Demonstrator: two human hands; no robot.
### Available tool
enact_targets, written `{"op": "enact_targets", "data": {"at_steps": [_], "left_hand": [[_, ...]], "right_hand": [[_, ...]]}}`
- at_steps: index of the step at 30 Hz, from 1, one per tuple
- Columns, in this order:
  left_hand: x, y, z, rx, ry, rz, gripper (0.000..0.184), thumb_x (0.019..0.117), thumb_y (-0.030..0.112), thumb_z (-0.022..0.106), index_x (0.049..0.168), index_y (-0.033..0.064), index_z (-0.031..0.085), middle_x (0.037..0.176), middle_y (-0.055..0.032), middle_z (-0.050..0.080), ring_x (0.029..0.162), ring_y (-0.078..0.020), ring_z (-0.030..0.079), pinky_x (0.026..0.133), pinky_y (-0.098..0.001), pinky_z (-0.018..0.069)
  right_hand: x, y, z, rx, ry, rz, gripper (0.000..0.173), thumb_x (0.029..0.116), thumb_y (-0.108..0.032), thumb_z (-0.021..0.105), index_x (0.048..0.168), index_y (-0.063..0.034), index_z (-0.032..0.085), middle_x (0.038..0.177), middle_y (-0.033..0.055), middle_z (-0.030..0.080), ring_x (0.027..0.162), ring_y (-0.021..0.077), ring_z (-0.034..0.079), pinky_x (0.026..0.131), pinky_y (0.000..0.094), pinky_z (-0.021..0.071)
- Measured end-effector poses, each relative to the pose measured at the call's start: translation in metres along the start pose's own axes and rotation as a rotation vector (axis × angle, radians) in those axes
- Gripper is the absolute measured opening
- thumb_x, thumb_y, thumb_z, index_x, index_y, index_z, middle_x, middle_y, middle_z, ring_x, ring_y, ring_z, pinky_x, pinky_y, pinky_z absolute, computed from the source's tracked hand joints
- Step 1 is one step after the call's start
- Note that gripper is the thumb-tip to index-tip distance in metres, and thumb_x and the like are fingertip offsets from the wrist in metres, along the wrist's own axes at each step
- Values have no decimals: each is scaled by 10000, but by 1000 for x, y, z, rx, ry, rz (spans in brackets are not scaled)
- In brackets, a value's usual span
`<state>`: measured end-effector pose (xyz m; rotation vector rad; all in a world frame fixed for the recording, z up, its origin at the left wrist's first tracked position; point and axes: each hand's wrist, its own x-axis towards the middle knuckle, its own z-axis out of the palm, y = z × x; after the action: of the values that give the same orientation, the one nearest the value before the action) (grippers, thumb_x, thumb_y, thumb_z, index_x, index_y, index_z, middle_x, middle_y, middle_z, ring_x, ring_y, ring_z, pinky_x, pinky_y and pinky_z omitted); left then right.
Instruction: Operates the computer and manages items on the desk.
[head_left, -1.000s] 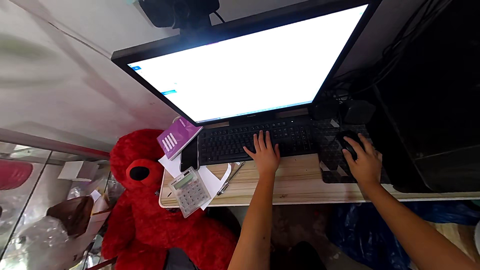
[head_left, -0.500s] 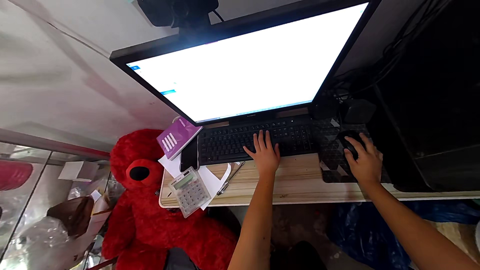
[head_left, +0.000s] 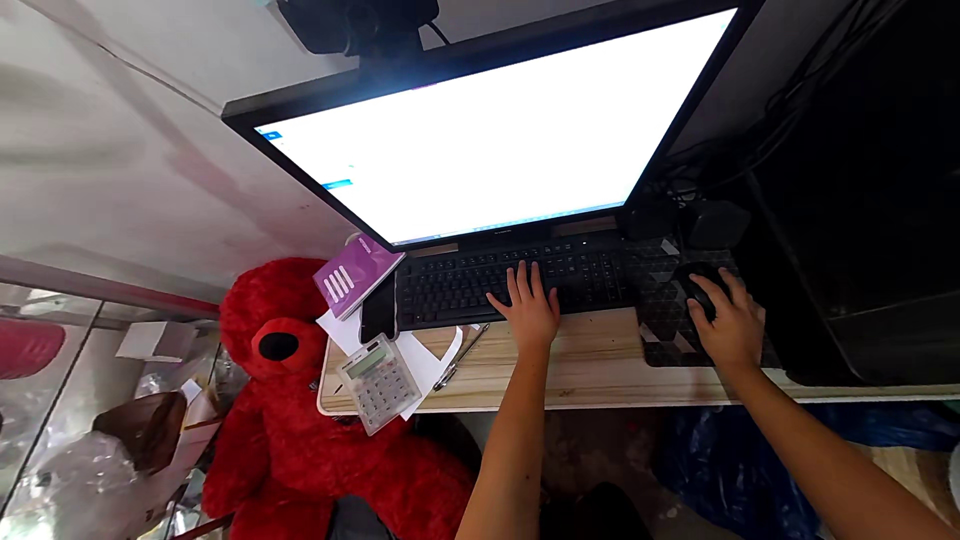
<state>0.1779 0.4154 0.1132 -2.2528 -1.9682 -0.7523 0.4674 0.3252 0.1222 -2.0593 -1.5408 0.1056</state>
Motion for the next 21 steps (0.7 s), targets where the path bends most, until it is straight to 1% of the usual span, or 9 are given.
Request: {"op": "enact_targets", "data": {"at_steps": [4,6,12,14,18,21], "left_hand": [[-1,0,1,-1,7,4,544,1027,357,483,1529,148,480,1581,-126,445,1480,-418,359,1068,-829,152],[0,0,0,0,4,2,543,1030,357,484,1530,147,478,1582,-128,443,1481,-418,358,1069,-828,155],[0,0,0,-5,2,3,550,1026,356,490,1532,139,475,1582,-131,442,1476,-428,362,1063,-834,149],[0,0,0,0,2,1,546,1028,356,487,1530,143,478,1582,-127,444,1476,-427,363,1064,-832,151],[0,0,0,1,6,1,545,1026,354,492,1528,142,482,1579,-128,446,1477,-423,363,1067,-827,159],[0,0,0,3,10,3,547,1027,357,490,1531,145,477,1581,-122,446,1478,-416,364,1067,-828,159]], "right_hand": [[0,1,0,-2,-1,0,428,1041,-344,511,1428,-195,614,1588,224,420,1374,533,458,1059,732,327],[0,1,1,-10,5,-4,425,1038,-344,514,1422,-195,619,1580,224,431,1364,532,469,1049,730,337],[0,0,0,-10,-6,1,438,1048,-374,505,1443,-212,604,1595,219,414,1382,522,458,1064,730,331],[0,-1,1,-10,-5,0,431,1043,-358,513,1436,-210,610,1592,221,417,1373,529,463,1055,734,334],[0,0,0,-1,3,1,408,1015,-286,553,1402,-182,634,1572,233,438,1347,542,479,1038,736,343],[-1,0,0,1,14,-2,408,1007,-285,554,1389,-170,644,1559,236,454,1335,543,489,1031,736,347]]}}
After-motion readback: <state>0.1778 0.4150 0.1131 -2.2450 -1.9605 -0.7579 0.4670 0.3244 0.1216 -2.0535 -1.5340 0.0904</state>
